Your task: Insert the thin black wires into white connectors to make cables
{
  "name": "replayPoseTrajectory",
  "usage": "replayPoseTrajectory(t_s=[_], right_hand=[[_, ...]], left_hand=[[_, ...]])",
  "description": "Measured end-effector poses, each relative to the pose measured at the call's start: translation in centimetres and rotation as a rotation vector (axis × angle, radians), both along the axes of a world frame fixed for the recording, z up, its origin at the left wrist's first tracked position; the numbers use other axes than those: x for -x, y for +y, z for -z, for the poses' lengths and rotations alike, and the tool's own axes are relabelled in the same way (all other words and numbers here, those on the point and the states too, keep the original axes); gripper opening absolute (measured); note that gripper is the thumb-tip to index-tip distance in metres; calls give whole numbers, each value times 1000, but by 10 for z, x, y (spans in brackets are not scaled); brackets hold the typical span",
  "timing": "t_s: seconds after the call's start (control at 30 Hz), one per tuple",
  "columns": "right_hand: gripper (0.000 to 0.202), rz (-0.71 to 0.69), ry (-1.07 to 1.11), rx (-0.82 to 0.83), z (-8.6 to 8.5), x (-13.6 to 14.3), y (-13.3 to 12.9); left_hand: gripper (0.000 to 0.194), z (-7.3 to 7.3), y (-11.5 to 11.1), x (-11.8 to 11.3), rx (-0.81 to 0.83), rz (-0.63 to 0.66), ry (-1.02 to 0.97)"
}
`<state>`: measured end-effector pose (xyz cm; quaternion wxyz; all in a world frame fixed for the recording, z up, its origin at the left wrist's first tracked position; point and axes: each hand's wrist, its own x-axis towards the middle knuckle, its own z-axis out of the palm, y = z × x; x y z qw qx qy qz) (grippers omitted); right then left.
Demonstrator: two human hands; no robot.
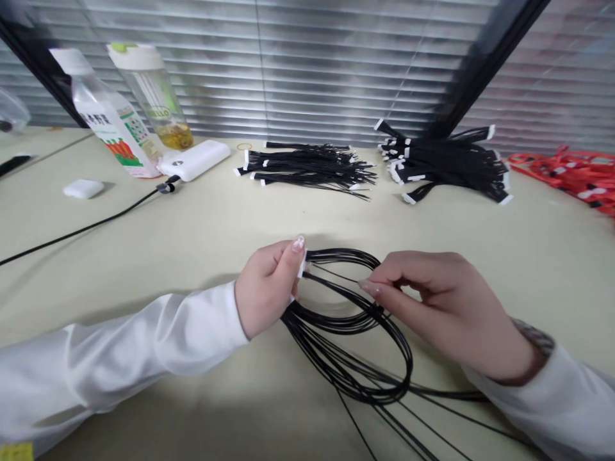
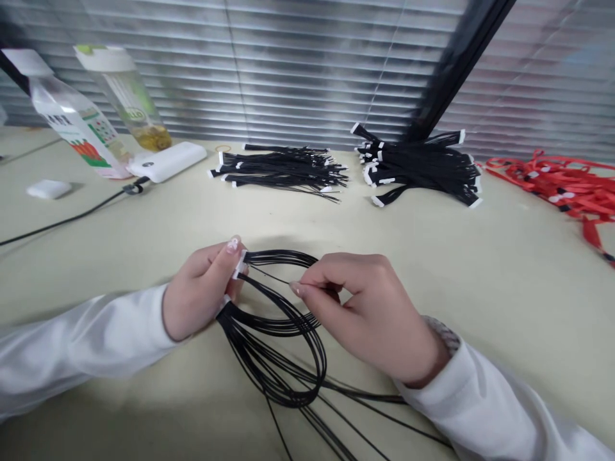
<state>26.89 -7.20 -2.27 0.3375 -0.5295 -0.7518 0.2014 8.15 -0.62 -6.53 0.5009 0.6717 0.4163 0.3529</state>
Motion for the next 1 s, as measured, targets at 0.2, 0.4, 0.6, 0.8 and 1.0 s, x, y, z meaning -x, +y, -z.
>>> replayPoseTrajectory(t_s=[0.2, 0.4, 0.6, 0.8, 1.0], right_hand=[[12, -49, 7, -17, 0, -2, -1], [12, -32, -4, -31, 1, -2, -2], [13, -17, -18, -34, 0, -2, -2], [13, -12, -3, -31, 0, -3, 0], [11, -97, -15, -45, 2, -5, -2]], left_hand=[[45, -1, -1, 1, -6, 1, -6], [46, -1, -1, 1, -54, 28, -14], [46, -1, 0, 1, -68, 36, -15], [47, -1, -2, 1, -34, 34, -23], [46, -1, -2, 1, -33, 35, -17]])
